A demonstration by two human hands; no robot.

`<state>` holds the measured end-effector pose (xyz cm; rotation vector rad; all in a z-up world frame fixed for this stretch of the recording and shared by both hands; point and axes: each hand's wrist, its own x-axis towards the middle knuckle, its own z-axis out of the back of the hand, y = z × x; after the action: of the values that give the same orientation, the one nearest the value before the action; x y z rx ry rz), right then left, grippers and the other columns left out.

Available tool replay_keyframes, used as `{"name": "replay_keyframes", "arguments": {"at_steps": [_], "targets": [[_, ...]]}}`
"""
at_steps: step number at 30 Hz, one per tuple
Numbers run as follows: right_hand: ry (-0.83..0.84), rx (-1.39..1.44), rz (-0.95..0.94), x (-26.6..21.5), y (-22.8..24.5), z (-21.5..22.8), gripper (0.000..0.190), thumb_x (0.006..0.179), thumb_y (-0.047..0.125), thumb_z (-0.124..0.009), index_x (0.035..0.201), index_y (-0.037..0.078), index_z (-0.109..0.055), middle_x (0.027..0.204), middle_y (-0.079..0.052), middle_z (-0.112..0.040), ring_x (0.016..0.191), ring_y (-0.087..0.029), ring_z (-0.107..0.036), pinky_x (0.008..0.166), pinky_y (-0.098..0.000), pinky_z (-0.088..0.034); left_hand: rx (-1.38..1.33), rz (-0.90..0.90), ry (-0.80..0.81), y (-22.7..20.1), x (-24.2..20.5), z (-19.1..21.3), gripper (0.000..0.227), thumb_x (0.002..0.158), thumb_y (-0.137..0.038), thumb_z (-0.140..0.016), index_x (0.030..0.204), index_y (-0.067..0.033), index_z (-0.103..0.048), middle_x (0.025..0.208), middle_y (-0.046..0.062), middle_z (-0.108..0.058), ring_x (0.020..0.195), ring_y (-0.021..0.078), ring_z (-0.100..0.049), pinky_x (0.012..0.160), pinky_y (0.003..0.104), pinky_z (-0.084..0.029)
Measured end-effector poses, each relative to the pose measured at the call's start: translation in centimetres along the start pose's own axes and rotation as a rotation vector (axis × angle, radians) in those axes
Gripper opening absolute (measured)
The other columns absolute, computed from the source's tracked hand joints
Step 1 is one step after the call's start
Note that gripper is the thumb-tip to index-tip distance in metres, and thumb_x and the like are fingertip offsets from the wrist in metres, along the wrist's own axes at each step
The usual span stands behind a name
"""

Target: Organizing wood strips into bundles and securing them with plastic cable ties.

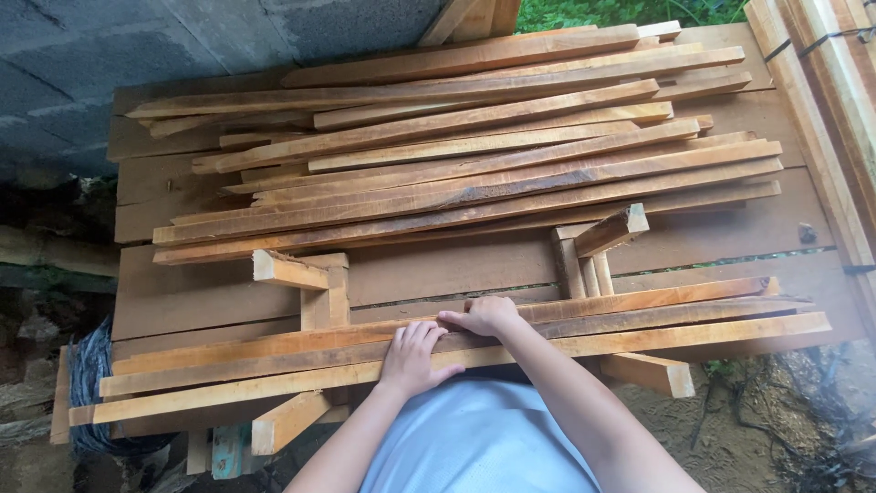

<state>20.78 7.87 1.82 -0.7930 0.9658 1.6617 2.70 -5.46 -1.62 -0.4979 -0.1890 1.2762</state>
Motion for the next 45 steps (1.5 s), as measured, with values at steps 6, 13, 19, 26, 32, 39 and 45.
{"name": "replay_keyframes", "arguments": {"at_steps": [6,13,19,26,32,39,45], "targets": [[-0.617,0.023,0.32,-3.9,-2.5,-3.4,0.048,0.096,0.055,-0.059,0.129,0.021,-0.065,0.14,0.003,-0.058,0.135,-0.023,-0.051,0.11,-0.0433,-0.042,-0.058,0.137,0.147,-1.0,0.8,0.3,0.049,0.083,-0.055,-0.074,0.118,-0.0251,-0.059,0.119,-0.009,-0.051,0.121,0.0153,-0.05,0.1,0.038,-0.041],[-0.845,-0.09,0.398,-4.2,-4.6,-8.4,0.046,0.091,0.055,-0.065,0.125,0.024,-0.066,0.142,0.004,-0.056,0.138,-0.023,-0.046,0.1,-0.0382,-0.042,-0.054,0.17,0.234,-0.1,1.7,-1.3,0.051,0.082,-0.055,-0.076,0.117,-0.0257,-0.053,0.117,-0.009,-0.056,0.12,0.0172,-0.054,0.103,0.042,-0.04],[-0.879,-0.148,0.459,-3.1,-4.6,-8.3,0.035,0.091,0.053,-0.066,0.101,0.02,-0.06,0.092,0.002,-0.058,0.1,-0.022,-0.06,0.079,-0.036,-0.047,0.013,0.218,0.35,-1.2,3.1,3.4,0.055,0.09,-0.055,-0.069,0.132,-0.0235,-0.05,0.115,0.0,-0.068,0.115,0.0269,-0.065,0.097,0.045,-0.047],[-0.776,0.013,0.498,-2.0,-3.8,-1.4,0.021,0.093,0.045,-0.069,0.103,0.026,-0.068,0.085,0.006,-0.066,0.093,-0.02,-0.068,0.083,-0.0371,-0.049,0.026,0.15,0.189,1.5,6.1,4.8,0.029,0.098,-0.049,-0.058,0.113,-0.0265,-0.068,0.104,-0.001,-0.073,0.105,0.0244,-0.068,0.092,0.042,-0.048],[-0.522,0.16,0.371,3.6,-4.9,1.0,0.024,0.096,0.047,-0.065,0.113,0.032,-0.074,0.105,0.004,-0.077,0.112,-0.022,-0.07,0.096,-0.0408,-0.045,0.077,0.249,0.11,4.8,8.8,-1.1,0.025,0.096,-0.047,-0.059,0.11,-0.0288,-0.071,0.107,-0.004,-0.07,0.11,0.021,-0.065,0.096,0.043,-0.048],[-0.485,0.265,0.279,6.6,-5.4,0.5,0.032,0.095,0.054,-0.063,0.109,0.031,-0.079,0.11,0.002,-0.079,0.114,-0.024,-0.069,0.101,-0.0455,-0.045,-0.053,0.223,0.231,0.8,5.2,-1.8,0.038,0.101,-0.048,-0.05,0.127,-0.0264,-0.068,0.123,-0.004,-0.073,0.118,0.0198,-0.067,0.098,0.042,-0.046],[-0.817,0.104,0.34,8.1,-5.5,-3.5,0.015,0.096,0.044,-0.067,0.103,0.032,-0.072,0.102,0.006,-0.068,0.107,-0.02,-0.066,0.094,-0.0385,-0.051,-0.116,0.276,0.222,0.8,5.2,-1.1,0.04,0.096,-0.051,-0.06,0.125,-0.0253,-0.069,0.122,-0.004,-0.065,0.123,0.021,-0.06,0.105,0.04,-0.045]]}}
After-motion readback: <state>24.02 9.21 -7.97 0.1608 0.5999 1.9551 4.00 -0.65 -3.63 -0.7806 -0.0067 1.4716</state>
